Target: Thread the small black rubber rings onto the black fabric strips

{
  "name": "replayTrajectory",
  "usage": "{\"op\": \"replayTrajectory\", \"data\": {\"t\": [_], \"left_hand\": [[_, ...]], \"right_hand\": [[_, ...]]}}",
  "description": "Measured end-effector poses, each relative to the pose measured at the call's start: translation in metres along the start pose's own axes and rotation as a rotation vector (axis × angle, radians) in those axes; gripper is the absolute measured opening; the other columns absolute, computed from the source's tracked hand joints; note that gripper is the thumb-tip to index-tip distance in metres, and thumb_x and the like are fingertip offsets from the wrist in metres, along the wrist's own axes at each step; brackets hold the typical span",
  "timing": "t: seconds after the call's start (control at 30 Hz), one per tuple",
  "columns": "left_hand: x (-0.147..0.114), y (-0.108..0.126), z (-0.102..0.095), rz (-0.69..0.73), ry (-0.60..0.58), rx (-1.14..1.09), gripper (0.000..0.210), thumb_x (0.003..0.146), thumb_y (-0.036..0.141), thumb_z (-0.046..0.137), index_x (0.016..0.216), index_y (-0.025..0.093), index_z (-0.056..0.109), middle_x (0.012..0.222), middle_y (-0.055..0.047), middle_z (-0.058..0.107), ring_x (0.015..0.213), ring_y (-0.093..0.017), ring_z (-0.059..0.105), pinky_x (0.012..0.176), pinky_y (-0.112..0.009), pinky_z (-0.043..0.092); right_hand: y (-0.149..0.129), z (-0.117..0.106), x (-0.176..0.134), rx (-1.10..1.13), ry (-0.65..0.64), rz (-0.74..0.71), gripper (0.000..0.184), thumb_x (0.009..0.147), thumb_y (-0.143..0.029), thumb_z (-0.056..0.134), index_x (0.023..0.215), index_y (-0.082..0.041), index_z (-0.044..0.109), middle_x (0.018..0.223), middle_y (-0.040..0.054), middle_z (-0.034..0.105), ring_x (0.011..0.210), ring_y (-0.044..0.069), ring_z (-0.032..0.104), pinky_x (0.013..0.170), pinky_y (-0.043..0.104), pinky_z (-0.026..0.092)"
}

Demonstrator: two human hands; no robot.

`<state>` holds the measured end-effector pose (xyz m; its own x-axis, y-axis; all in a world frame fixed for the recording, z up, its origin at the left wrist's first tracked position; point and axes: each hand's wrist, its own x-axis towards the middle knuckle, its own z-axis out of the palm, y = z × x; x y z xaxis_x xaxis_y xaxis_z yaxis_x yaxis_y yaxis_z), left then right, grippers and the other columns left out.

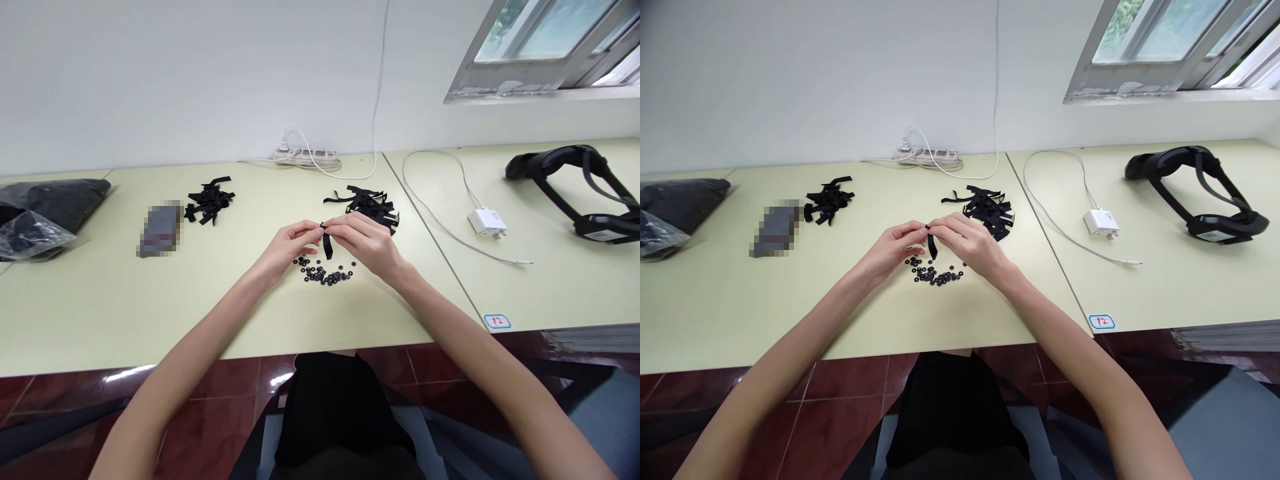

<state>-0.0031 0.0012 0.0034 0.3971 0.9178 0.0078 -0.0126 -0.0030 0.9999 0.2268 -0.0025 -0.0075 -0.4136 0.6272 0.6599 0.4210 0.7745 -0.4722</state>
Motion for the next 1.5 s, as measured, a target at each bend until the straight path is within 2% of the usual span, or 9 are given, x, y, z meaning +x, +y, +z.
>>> {"op": "replayTrajectory", "data": {"t": [0.17, 0.23, 0.3, 0.4, 0.67, 1.0, 1.17, 1.4, 1.5], "left_hand": [[0.003, -0.001, -0.005, 0.005, 0.077, 0.049, 0.035, 0.088, 0.056, 0.091, 0.092, 0.025, 0.076, 0.095, -0.004, 0.071, 0.087, -0.018, 0.067, 0.080, -0.034, 0.065], [0.005, -0.002, -0.010, 0.019, 0.136, 0.069, 0.032, 0.089, 0.053, 0.089, 0.092, 0.025, 0.073, 0.094, -0.003, 0.069, 0.087, -0.017, 0.066, 0.081, -0.033, 0.064], [0.007, -0.003, -0.014, 0.038, 0.184, 0.072, 0.029, 0.090, 0.049, 0.087, 0.092, 0.025, 0.072, 0.093, -0.002, 0.068, 0.086, -0.016, 0.065, 0.082, -0.033, 0.063], [0.010, -0.006, -0.019, 0.053, 0.239, 0.055, 0.028, 0.089, 0.047, 0.088, 0.091, 0.026, 0.071, 0.092, -0.002, 0.066, 0.085, -0.016, 0.064, 0.081, -0.033, 0.061], [0.012, -0.008, -0.016, 0.101, 0.253, 0.097, 0.027, 0.089, 0.046, 0.087, 0.089, 0.025, 0.070, 0.097, -0.002, 0.066, 0.085, -0.015, 0.063, 0.080, -0.033, 0.061], [0.011, -0.006, -0.015, 0.127, 0.241, 0.120, 0.030, 0.090, 0.050, 0.086, 0.090, 0.024, 0.069, 0.097, -0.002, 0.066, 0.085, -0.016, 0.062, 0.080, -0.033, 0.060], [0.008, -0.002, -0.011, 0.111, 0.240, 0.128, 0.034, 0.088, 0.053, 0.087, 0.090, 0.023, 0.070, 0.097, -0.002, 0.065, 0.087, -0.017, 0.061, 0.084, -0.033, 0.059], [0.008, -0.002, -0.008, 0.105, 0.225, 0.135, 0.036, 0.086, 0.054, 0.087, 0.090, 0.023, 0.071, 0.090, -0.002, 0.065, 0.086, -0.018, 0.061, 0.087, -0.036, 0.059], [0.008, -0.001, -0.008, 0.111, 0.229, 0.125, 0.036, 0.085, 0.054, 0.087, 0.089, 0.022, 0.071, 0.090, -0.001, 0.064, 0.086, -0.017, 0.061, 0.087, -0.036, 0.058]], "right_hand": [[-0.001, -0.005, 0.005, 0.137, 0.059, 0.142, 0.012, 0.108, -0.032, 0.069, 0.106, -0.030, 0.081, 0.123, 0.0074, 0.081, 0.116, 0.029, 0.076, 0.107, 0.052, 0.064], [0.004, -0.009, 0.005, 0.193, -0.051, 0.237, 0.010, 0.104, -0.032, 0.073, 0.102, -0.028, 0.081, 0.114, 0.0063, 0.081, 0.104, 0.026, 0.077, 0.097, 0.047, 0.066], [0.009, -0.012, 0.004, 0.208, -0.254, 0.298, 0.010, 0.101, -0.030, 0.073, 0.097, -0.027, 0.082, 0.100, 0.0043, 0.081, 0.092, 0.023, 0.076, 0.090, 0.044, 0.065], [0.008, -0.009, 0.002, 0.201, -0.399, 0.313, 0.012, 0.099, -0.027, 0.072, 0.094, -0.026, 0.083, 0.098, 0.0044, 0.081, 0.092, 0.023, 0.076, 0.090, 0.041, 0.062], [-0.017, 0.013, -0.004, 0.161, -0.480, 0.221, 0.016, 0.104, -0.022, 0.067, 0.100, -0.025, 0.083, 0.107, 0.0063, 0.078, 0.093, 0.023, 0.074, 0.082, 0.036, 0.056], [-0.020, 0.012, -0.004, 0.021, -0.528, 0.170, 0.015, 0.109, -0.022, 0.065, 0.104, -0.024, 0.080, 0.113, 0.0075, 0.077, 0.096, 0.023, 0.072, 0.083, 0.037, 0.055], [-0.022, 0.011, 0.000, 0.039, -0.591, 0.168, 0.018, 0.113, -0.023, 0.060, 0.106, -0.022, 0.076, 0.116, 0.0092, 0.076, 0.108, 0.026, 0.073, 0.091, 0.038, 0.057], [-0.024, 0.012, -0.002, 0.041, -0.591, 0.194, 0.021, 0.114, -0.022, 0.052, 0.104, -0.020, 0.070, 0.115, 0.0110, 0.073, 0.104, 0.026, 0.072, 0.094, 0.040, 0.057], [-0.023, 0.011, -0.003, 0.049, -0.599, 0.191, 0.016, 0.113, -0.026, 0.057, 0.108, -0.021, 0.071, 0.117, 0.0106, 0.073, 0.107, 0.027, 0.072, 0.094, 0.041, 0.057]]}}
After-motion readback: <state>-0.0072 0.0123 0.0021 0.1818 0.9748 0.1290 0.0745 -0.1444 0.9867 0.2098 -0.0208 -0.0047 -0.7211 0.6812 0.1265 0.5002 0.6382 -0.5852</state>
